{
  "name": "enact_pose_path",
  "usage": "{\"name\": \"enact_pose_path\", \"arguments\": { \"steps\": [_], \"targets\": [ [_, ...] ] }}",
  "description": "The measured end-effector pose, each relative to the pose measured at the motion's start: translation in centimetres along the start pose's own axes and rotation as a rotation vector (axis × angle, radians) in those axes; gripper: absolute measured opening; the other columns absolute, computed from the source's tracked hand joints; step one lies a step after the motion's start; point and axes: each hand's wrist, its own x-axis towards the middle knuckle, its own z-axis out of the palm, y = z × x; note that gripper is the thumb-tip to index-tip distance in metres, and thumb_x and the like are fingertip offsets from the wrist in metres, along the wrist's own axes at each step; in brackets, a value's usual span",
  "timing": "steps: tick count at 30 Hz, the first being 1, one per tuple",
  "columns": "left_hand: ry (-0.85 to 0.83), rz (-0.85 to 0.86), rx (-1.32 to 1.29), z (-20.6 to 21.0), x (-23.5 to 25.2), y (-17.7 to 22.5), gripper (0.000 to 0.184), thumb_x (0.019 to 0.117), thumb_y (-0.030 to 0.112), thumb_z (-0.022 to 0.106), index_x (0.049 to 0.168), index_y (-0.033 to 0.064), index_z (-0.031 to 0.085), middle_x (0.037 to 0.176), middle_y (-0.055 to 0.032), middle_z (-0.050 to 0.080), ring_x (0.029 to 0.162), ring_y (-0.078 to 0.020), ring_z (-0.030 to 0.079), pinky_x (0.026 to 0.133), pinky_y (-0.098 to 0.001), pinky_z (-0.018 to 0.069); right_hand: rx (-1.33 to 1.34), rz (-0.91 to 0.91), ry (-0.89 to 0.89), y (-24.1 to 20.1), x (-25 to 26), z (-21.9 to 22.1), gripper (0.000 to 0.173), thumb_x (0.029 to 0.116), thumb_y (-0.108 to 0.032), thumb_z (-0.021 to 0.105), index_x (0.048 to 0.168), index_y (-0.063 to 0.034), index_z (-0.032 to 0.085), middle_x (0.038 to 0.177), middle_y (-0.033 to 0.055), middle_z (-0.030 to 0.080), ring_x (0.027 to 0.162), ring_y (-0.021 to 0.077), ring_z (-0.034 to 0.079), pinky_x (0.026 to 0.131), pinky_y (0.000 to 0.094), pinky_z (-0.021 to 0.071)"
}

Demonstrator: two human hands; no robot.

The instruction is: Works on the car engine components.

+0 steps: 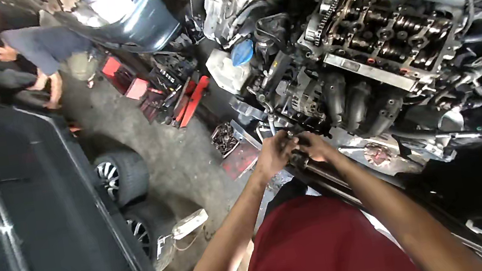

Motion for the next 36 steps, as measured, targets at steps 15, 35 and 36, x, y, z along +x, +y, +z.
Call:
{"name": "enact_pose_path", "arguments": {
  "steps": [15, 35, 36],
  "targets": [
    [0.051, 0.306, 0.489, 6.5, -2.7, 2.1, 0.033, 0.0902, 0.039, 0.076, 0.095, 0.0065, 0.077, 0.089, -0.0158, 0.075, 0.084, -0.0341, 0.075, 0.075, -0.0544, 0.0614, 0.247, -0.02, -0.074, -0.7, -1.2, -0.7, 0.039, 0.0939, -0.003, 0.066, 0.132, -0.0018, 0.063, 0.123, 0.014, 0.068, 0.109, 0.0175, 0.066, 0.099, 0.0378, 0.0542],
    [-0.018, 0.369, 0.633, 8.0, -1.4, 2.5, 0.03, 0.088, 0.035, 0.073, 0.095, 0.0061, 0.075, 0.094, -0.015, 0.075, 0.092, -0.0323, 0.074, 0.086, -0.0511, 0.0581, 0.095, 0.027, -0.02, -1.1, -2.2, 0.3, 0.036, 0.1094, -0.017, 0.042, 0.135, 0.0006, 0.059, 0.127, 0.0163, 0.066, 0.115, 0.0164, 0.062, 0.103, 0.0308, 0.049],
    [0.048, 0.392, 0.632, 7.7, -1.4, 2.5, 0.029, 0.0851, 0.034, 0.075, 0.092, 0.0058, 0.075, 0.09, -0.0148, 0.075, 0.089, -0.0321, 0.075, 0.083, -0.0506, 0.0592, 0.184, 0.039, -0.015, -1.3, -2.0, 0.2, 0.033, 0.1091, -0.016, 0.042, 0.13, 0.0006, 0.063, 0.119, 0.0133, 0.068, 0.106, 0.0127, 0.063, 0.096, 0.0282, 0.0508]
  ]
}}
